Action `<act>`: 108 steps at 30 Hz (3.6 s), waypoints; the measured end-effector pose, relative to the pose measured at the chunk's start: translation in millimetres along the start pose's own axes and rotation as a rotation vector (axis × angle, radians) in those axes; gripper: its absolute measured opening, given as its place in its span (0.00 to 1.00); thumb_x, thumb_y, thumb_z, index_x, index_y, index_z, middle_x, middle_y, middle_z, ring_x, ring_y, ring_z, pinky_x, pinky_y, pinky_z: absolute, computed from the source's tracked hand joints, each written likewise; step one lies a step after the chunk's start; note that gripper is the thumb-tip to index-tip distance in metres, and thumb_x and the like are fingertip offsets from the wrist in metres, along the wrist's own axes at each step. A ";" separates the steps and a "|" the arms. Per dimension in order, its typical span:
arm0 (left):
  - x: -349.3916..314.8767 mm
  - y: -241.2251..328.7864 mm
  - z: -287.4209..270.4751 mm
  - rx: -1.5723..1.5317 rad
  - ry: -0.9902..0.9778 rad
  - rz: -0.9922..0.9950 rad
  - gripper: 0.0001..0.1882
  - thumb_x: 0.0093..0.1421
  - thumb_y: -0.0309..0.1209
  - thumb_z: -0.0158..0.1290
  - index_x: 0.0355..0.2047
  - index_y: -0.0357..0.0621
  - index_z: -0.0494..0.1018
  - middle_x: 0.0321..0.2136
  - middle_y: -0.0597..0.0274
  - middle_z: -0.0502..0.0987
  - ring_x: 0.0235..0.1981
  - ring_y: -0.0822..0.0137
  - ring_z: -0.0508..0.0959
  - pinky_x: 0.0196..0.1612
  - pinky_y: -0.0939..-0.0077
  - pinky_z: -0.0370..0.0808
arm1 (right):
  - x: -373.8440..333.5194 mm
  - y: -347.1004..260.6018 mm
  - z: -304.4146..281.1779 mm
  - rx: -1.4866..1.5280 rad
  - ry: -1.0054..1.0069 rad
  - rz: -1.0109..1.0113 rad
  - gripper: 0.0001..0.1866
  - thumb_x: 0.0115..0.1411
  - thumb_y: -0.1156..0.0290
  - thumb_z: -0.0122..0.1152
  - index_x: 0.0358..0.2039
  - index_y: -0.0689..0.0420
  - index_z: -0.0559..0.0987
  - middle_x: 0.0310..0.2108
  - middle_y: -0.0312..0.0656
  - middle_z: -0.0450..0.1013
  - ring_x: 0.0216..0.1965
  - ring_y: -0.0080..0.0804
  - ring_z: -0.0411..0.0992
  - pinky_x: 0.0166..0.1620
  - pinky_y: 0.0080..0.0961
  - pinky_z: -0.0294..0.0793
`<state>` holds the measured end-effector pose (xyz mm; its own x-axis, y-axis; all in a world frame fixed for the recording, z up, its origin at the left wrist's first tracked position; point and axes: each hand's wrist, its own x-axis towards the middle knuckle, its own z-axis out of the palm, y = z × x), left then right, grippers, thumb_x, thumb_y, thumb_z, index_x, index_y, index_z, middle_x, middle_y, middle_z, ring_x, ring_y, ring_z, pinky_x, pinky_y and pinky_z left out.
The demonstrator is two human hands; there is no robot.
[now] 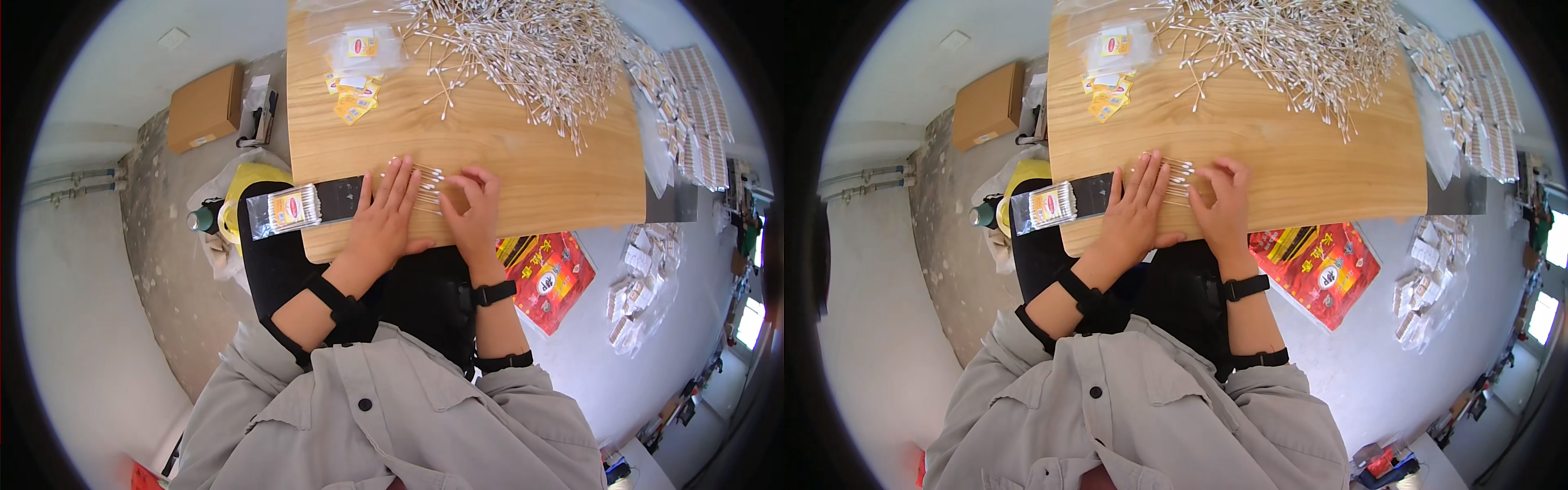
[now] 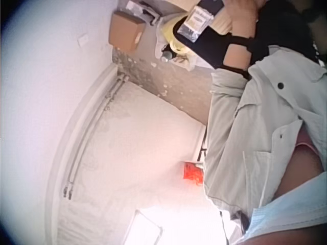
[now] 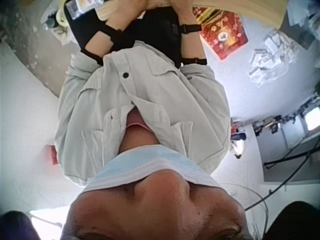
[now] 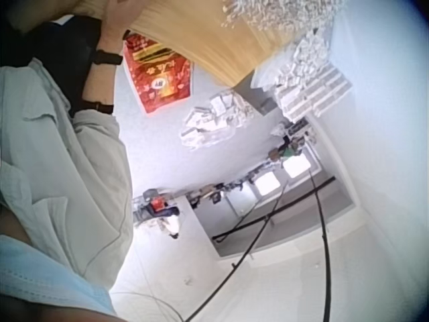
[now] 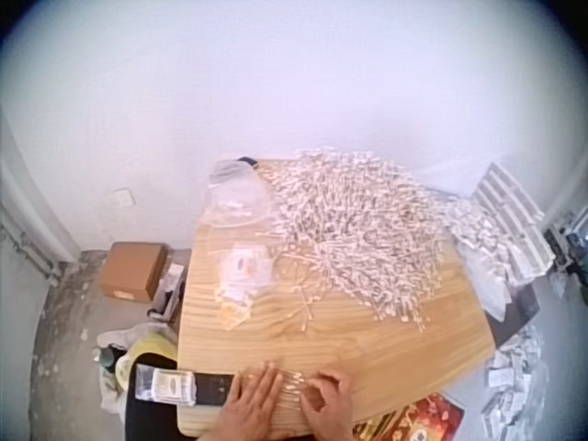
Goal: The person sits at a table and packs cotton swabs into small plastic sleeves. They pick up a sleeve, align a bundle of swabs, insert them into the sleeve, and seal it. This process is repeated multiple times.
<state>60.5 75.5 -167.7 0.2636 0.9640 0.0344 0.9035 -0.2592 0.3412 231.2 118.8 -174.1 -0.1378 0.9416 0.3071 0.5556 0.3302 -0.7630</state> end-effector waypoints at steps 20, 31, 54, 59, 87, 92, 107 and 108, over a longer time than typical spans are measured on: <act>-1.3 1.6 1.5 0.010 0.019 0.008 0.60 0.43 0.60 0.62 0.68 0.37 0.51 0.70 0.51 0.48 0.72 0.57 0.46 0.70 0.47 0.43 | -3.5 11.4 -4.2 0.023 -0.103 -0.090 0.10 0.47 0.76 0.71 0.31 0.56 0.81 0.44 0.46 0.67 0.48 0.44 0.69 0.50 0.34 0.71; -4.1 3.6 1.1 0.001 0.029 0.008 0.61 0.41 0.60 0.64 0.67 0.36 0.52 0.69 0.48 0.49 0.71 0.53 0.47 0.69 0.46 0.44 | 1.7 -0.7 6.3 -0.052 -0.003 0.005 0.10 0.53 0.76 0.65 0.38 0.57 0.79 0.42 0.46 0.68 0.47 0.43 0.68 0.49 0.34 0.69; 8.6 -20.5 -6.1 -0.111 0.122 -0.047 0.53 0.51 0.41 0.64 0.68 0.33 0.46 0.68 0.43 0.50 0.70 0.49 0.50 0.69 0.50 0.49 | 2.3 4.0 58.6 1.020 0.184 0.359 0.29 0.74 0.56 0.31 0.64 0.67 0.56 0.64 0.53 0.55 0.68 0.41 0.51 0.71 0.35 0.46; 4.5 -20.0 -1.2 -0.136 0.152 -0.030 0.48 0.54 0.39 0.62 0.68 0.35 0.49 0.68 0.44 0.52 0.70 0.50 0.52 0.68 0.51 0.51 | 0.4 12.2 61.5 0.981 0.151 0.325 0.30 0.74 0.53 0.31 0.63 0.67 0.56 0.64 0.53 0.55 0.68 0.40 0.52 0.71 0.35 0.45; -28.5 -5.4 -4.2 0.001 0.056 -0.168 0.59 0.46 0.57 0.63 0.67 0.30 0.50 0.69 0.43 0.49 0.71 0.50 0.49 0.68 0.49 0.48 | 98.1 14.8 45.2 -0.327 0.076 0.108 0.13 0.51 0.68 0.68 0.36 0.57 0.77 0.34 0.45 0.71 0.38 0.43 0.72 0.39 0.38 0.73; -29.6 -6.8 -5.4 -0.013 0.060 -0.158 0.58 0.46 0.56 0.62 0.66 0.31 0.50 0.69 0.44 0.49 0.71 0.52 0.49 0.68 0.49 0.48 | 89.8 20.5 42.7 -0.224 0.070 0.115 0.11 0.52 0.66 0.68 0.34 0.55 0.78 0.32 0.43 0.71 0.34 0.43 0.73 0.37 0.39 0.73; -32.2 -9.5 -1.8 0.018 0.069 -0.153 0.58 0.46 0.59 0.61 0.67 0.33 0.52 0.69 0.46 0.49 0.71 0.54 0.48 0.70 0.49 0.44 | 68.1 22.9 21.6 -0.242 -0.061 0.109 0.03 0.53 0.72 0.64 0.28 0.56 0.79 0.28 0.42 0.72 0.29 0.40 0.74 0.33 0.35 0.73; -31.9 -9.4 -1.9 0.004 0.077 -0.157 0.57 0.46 0.58 0.61 0.67 0.33 0.52 0.69 0.45 0.49 0.71 0.53 0.48 0.69 0.49 0.45 | 61.1 17.4 19.0 -0.200 -0.103 0.091 0.03 0.53 0.73 0.64 0.28 0.56 0.80 0.27 0.42 0.72 0.29 0.40 0.74 0.33 0.35 0.73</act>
<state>42.9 47.3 -170.2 0.0928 0.9943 0.0525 0.9331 -0.1053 0.3439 216.8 183.3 -179.5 -0.1570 0.9719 0.1754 0.7195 0.2342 -0.6538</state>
